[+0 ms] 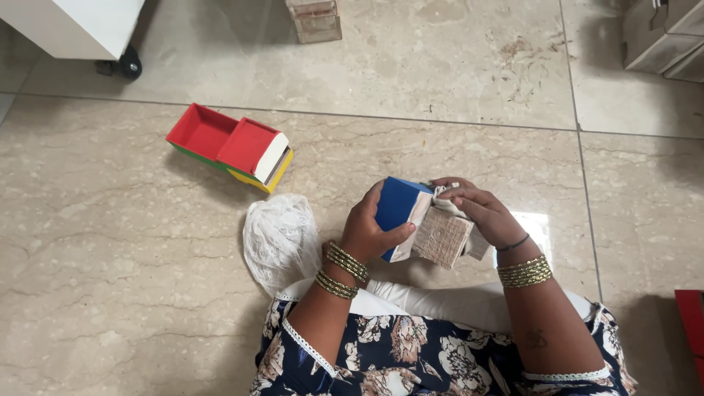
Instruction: The person sits on the floor and wipes colorful wooden toy boxes with a cloth, cleaning the inner compartments, edges, and outer painted surfaces of each box one at a time, turning them to reach different sides.
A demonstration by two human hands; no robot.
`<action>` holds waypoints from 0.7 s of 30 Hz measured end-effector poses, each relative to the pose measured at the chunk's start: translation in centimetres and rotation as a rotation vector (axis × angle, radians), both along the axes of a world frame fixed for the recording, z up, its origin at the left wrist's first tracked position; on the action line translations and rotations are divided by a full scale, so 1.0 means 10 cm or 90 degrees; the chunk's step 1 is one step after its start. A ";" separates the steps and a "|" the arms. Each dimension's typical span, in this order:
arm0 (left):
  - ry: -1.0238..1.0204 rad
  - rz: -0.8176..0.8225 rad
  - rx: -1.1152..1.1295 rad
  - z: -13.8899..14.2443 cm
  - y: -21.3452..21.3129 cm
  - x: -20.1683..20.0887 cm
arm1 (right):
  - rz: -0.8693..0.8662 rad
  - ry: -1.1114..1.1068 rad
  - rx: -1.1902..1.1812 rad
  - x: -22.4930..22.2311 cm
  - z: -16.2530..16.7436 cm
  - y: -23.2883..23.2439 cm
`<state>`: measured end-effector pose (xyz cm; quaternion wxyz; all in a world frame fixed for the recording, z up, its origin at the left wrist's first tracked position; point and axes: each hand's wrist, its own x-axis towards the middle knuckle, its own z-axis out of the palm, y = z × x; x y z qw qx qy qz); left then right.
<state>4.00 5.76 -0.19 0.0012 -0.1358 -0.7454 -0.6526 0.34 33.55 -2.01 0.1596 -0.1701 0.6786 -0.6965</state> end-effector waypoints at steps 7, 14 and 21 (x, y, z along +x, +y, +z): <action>-0.023 0.112 0.067 -0.19 -0.04 -0.11 | -0.150 0.244 0.427 -0.03 -0.32 -0.09; -0.039 0.184 0.115 -0.31 -0.11 -0.22 | -0.191 0.451 0.464 0.30 -0.37 -0.70; -0.061 0.222 0.105 -0.30 -0.13 -0.22 | 0.160 0.123 0.287 0.29 0.08 -0.23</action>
